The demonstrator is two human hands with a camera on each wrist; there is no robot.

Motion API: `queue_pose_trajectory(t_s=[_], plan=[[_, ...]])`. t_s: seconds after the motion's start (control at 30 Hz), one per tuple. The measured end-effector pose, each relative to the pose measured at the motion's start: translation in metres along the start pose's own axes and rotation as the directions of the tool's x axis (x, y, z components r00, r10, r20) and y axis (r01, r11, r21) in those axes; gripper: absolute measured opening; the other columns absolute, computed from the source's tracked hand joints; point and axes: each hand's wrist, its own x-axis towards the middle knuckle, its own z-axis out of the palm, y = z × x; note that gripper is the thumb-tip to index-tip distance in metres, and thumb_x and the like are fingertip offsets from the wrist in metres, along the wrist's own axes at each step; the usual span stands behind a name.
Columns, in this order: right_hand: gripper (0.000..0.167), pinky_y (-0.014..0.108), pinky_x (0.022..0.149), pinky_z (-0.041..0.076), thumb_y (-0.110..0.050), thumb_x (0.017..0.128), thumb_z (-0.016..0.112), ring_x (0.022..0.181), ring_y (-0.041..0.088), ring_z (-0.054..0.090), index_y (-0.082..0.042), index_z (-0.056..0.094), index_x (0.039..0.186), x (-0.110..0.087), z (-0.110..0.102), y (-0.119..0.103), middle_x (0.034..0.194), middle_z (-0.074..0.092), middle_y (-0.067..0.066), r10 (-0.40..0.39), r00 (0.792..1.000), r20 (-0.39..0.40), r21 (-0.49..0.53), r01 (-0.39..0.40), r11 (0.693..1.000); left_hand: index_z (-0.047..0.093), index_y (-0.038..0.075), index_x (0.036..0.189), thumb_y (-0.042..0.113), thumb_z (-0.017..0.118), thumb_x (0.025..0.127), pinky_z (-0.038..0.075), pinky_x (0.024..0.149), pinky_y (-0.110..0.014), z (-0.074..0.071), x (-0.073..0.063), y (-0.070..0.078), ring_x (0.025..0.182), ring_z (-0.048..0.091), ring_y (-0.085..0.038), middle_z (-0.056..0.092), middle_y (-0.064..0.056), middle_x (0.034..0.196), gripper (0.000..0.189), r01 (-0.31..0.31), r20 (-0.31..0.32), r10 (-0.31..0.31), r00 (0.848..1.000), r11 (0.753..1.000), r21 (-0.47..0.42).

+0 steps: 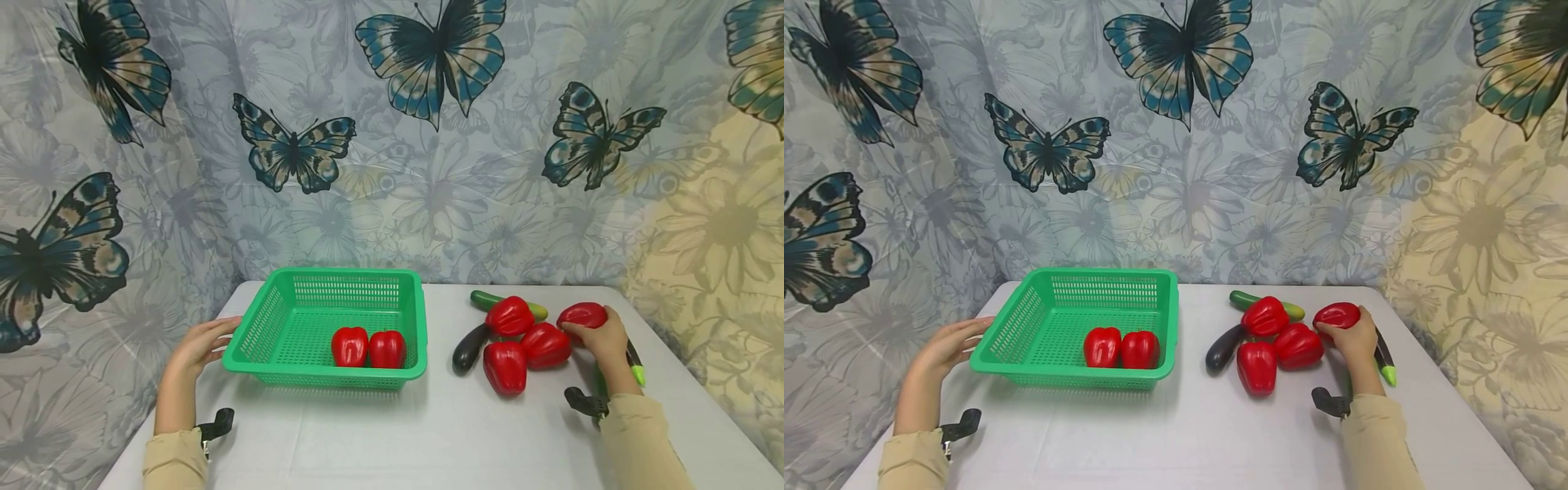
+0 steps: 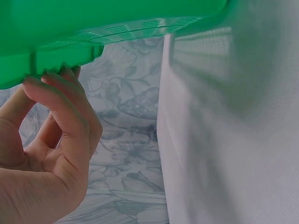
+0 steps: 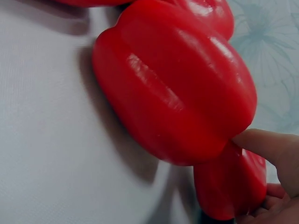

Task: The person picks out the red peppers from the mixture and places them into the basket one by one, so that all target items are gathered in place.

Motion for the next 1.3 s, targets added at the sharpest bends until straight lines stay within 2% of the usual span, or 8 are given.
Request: queue_pose_trajectory(t_s=[0.23,0.43,0.57,0.67,0.73,0.97,1.17,1.3], plan=[[0.093,0.064,0.111,0.032,-0.026,0.092,0.064,0.141,0.053,0.022,0.007,0.003,0.154,-0.002,-0.001,-0.005,0.155,0.015,0.035,-0.037,0.999,-0.034,0.022,0.038,0.999,0.043,0.003,0.147,0.055,0.063,0.090,0.053,0.088,-0.028,-0.001,0.000,0.000,0.130,0.050,-0.030,0.056,0.012,0.119,0.080,-0.008,0.005,0.008,1.000,1.000,-0.006],[0.093,0.065,0.107,0.036,-0.029,0.093,0.063,0.142,0.053,0.021,0.004,0.002,0.155,-0.005,-0.003,-0.015,0.157,0.014,0.033,-0.039,0.999,-0.030,0.041,0.040,0.998,0.043,0.003,0.147,0.056,0.063,0.090,0.054,0.089,-0.029,-0.001,-0.001,0.000,0.128,0.051,-0.028,0.055,0.011,0.122,0.080,-0.010,0.003,0.010,1.000,1.000,-0.002],[0.091,0.064,0.106,0.038,-0.030,0.093,0.063,0.141,0.052,0.024,0.003,0.005,0.155,-0.007,-0.004,-0.026,0.156,0.018,0.032,-0.048,0.998,-0.042,0.066,0.050,0.997,0.044,0.003,0.146,0.055,0.063,0.090,0.054,0.086,-0.027,-0.001,-0.001,0.000,0.114,0.058,-0.016,0.057,0.015,0.115,0.079,-0.013,0.002,0.013,1.000,1.000,-0.002],[0.090,0.064,0.105,0.040,-0.030,0.093,0.064,0.140,0.051,0.026,0.002,0.008,0.155,-0.009,-0.003,-0.035,0.155,0.021,0.032,-0.073,0.996,-0.056,0.075,0.077,0.994,0.045,0.004,0.146,0.055,0.064,0.090,0.054,0.085,-0.026,-0.002,-0.001,0.000,0.103,0.058,-0.007,0.056,0.020,0.108,0.078,-0.015,0.005,0.015,1.000,1.000,-0.006],[0.089,0.064,0.104,0.040,-0.030,0.093,0.064,0.140,0.051,0.026,0.002,0.008,0.155,-0.009,-0.001,-0.040,0.155,0.021,0.032,-0.090,0.994,-0.062,0.075,0.095,0.993,0.045,0.004,0.146,0.055,0.063,0.090,0.054,0.085,-0.027,-0.002,-0.001,0.000,0.100,0.058,-0.004,0.056,0.021,0.106,0.078,-0.016,0.008,0.016,1.000,1.000,-0.006],[0.091,0.063,0.105,0.039,-0.029,0.093,0.065,0.141,0.051,0.026,0.002,0.005,0.155,-0.013,0.006,-0.060,0.156,0.020,0.031,-0.134,0.990,-0.050,0.100,0.138,0.985,0.044,0.003,0.146,0.055,0.063,0.090,0.054,0.087,-0.028,-0.002,-0.001,0.001,0.112,0.057,-0.014,0.056,0.017,0.113,0.079,-0.011,0.004,0.011,1.000,1.000,0.000],[0.092,0.064,0.106,0.038,-0.028,0.093,0.065,0.142,0.051,0.025,0.000,0.005,0.156,-0.017,0.014,-0.075,0.157,0.019,0.030,-0.163,0.986,-0.031,0.111,0.165,0.980,0.044,0.003,0.146,0.054,0.063,0.090,0.054,0.087,-0.028,-0.002,-0.002,0.001,0.108,0.058,-0.011,0.057,0.018,0.111,0.078,-0.017,0.002,0.017,1.000,1.000,-0.003],[0.093,0.063,0.107,0.038,-0.028,0.092,0.068,0.141,0.050,0.026,-0.002,0.006,0.157,-0.020,0.021,-0.083,0.157,0.021,0.029,-0.184,0.983,-0.027,0.117,0.185,0.976,0.044,0.003,0.146,0.055,0.063,0.090,0.054,0.088,-0.028,-0.002,-0.002,0.002,0.112,0.057,-0.013,0.057,0.014,0.117,0.078,-0.021,0.006,0.021,1.000,1.000,0.003]])
